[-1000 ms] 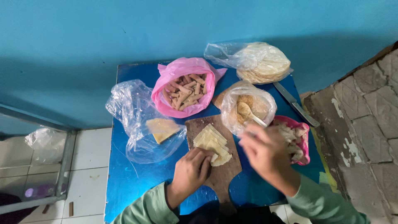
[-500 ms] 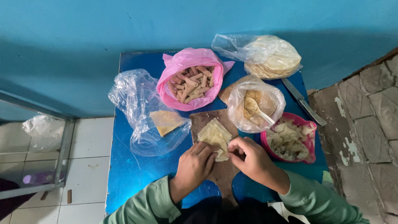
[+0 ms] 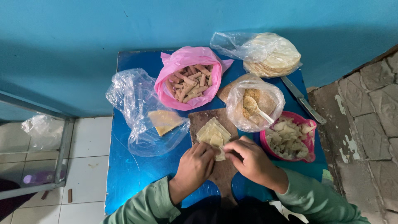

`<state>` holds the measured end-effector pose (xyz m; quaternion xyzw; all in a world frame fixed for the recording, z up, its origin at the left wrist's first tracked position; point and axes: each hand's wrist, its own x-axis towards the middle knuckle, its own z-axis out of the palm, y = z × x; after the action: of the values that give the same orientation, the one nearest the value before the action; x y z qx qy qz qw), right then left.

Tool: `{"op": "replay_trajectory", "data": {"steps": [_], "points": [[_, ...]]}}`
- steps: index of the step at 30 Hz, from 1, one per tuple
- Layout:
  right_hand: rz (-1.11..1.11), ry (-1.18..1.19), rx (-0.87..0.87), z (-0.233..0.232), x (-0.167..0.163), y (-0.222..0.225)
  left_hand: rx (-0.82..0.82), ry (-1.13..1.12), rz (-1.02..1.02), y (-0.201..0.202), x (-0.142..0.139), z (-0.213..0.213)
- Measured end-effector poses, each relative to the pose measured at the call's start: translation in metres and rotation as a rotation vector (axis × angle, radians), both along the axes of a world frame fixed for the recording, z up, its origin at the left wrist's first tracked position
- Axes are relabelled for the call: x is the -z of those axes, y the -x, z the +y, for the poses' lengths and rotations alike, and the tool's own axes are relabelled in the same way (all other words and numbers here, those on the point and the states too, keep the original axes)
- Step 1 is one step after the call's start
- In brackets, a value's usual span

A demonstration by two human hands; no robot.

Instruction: The person folds thin pastry wrappers on a cutting board, adds shredded filling from a pink bowl, spoons brown seasoning powder from a plastic bag onto the wrapper, and folds the wrapper over the filling into a triangular parcel, stacking finished parcels on the board.

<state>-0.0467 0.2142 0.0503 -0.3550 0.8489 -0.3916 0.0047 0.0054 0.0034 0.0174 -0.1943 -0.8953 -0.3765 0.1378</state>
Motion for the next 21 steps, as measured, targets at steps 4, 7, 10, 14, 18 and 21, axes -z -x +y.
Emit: {"op": "replay_trajectory", "data": {"steps": [4, 7, 10, 14, 18, 21], "points": [[0.252, -0.127, -0.073, 0.0, -0.004, 0.003, -0.006, 0.014, -0.016, 0.0, -0.004, 0.0], [0.296, -0.173, -0.05, -0.002, 0.0, 0.003, 0.001, 0.033, -0.021, -0.002, -0.008, 0.0], [0.207, -0.174, -0.028, -0.004, 0.004, 0.007, -0.001, 0.055, -0.019, -0.002, -0.008, 0.001], [0.136, -0.186, -0.056, -0.003, 0.004, 0.01, -0.053, 0.033, -0.061, 0.002, -0.003, 0.004], [0.164, -0.241, -0.013, -0.011, 0.007, 0.014, -0.09, -0.024, -0.179, 0.006, -0.001, 0.006], [0.024, -0.254, 0.032, -0.014, 0.009, 0.02, -0.104, -0.067, -0.326, 0.016, 0.001, 0.002]]}}
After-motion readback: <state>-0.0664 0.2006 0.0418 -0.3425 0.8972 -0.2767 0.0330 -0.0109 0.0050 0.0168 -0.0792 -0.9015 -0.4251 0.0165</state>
